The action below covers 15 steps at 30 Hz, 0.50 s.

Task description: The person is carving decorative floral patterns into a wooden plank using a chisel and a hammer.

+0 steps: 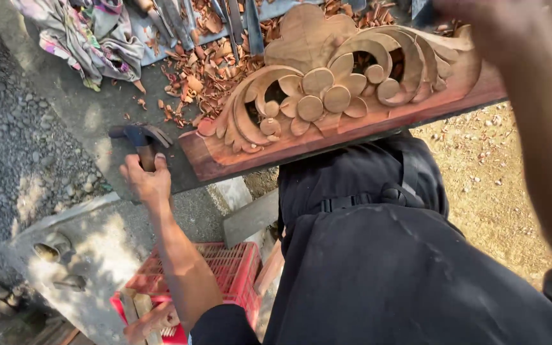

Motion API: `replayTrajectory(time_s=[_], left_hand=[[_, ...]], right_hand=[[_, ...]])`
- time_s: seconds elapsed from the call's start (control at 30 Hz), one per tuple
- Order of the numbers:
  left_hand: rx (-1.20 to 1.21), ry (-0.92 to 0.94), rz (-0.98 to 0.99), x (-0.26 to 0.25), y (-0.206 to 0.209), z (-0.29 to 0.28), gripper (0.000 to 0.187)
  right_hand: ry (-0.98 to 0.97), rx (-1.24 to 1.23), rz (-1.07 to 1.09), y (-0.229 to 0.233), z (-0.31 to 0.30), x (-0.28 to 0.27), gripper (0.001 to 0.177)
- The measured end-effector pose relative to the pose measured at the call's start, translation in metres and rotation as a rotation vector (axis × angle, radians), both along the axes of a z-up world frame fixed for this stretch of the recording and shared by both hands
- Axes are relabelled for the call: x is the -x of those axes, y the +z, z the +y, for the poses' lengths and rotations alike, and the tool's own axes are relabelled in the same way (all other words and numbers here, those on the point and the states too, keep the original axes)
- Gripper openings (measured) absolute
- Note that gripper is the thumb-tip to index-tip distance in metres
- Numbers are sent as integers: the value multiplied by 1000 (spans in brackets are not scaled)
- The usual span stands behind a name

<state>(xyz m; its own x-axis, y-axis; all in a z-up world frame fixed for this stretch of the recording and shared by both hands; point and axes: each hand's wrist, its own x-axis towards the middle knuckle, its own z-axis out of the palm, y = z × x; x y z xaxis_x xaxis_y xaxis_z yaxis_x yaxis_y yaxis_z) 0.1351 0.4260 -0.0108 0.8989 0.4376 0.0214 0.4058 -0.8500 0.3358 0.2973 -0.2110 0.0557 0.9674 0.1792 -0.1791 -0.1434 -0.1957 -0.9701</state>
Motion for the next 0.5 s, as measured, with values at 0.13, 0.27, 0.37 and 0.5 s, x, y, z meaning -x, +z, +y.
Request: replayTrajectory(time_s=[0.13,0.27,0.37,0.5], left_hand=[[-55,-80,82,-16,-4,14,39],[11,-92,229,-25,11,30,43],[196,15,307,-41,49,8,40],[675,104,233,-48,42,23,35]], right_hand=[[-90,-79,93,-19,71,56,17],[-146,53,98,-34,132,97,26],[-127,297,26,-33,150,108,27],[-132,197,-50,-57,155,125,24]])
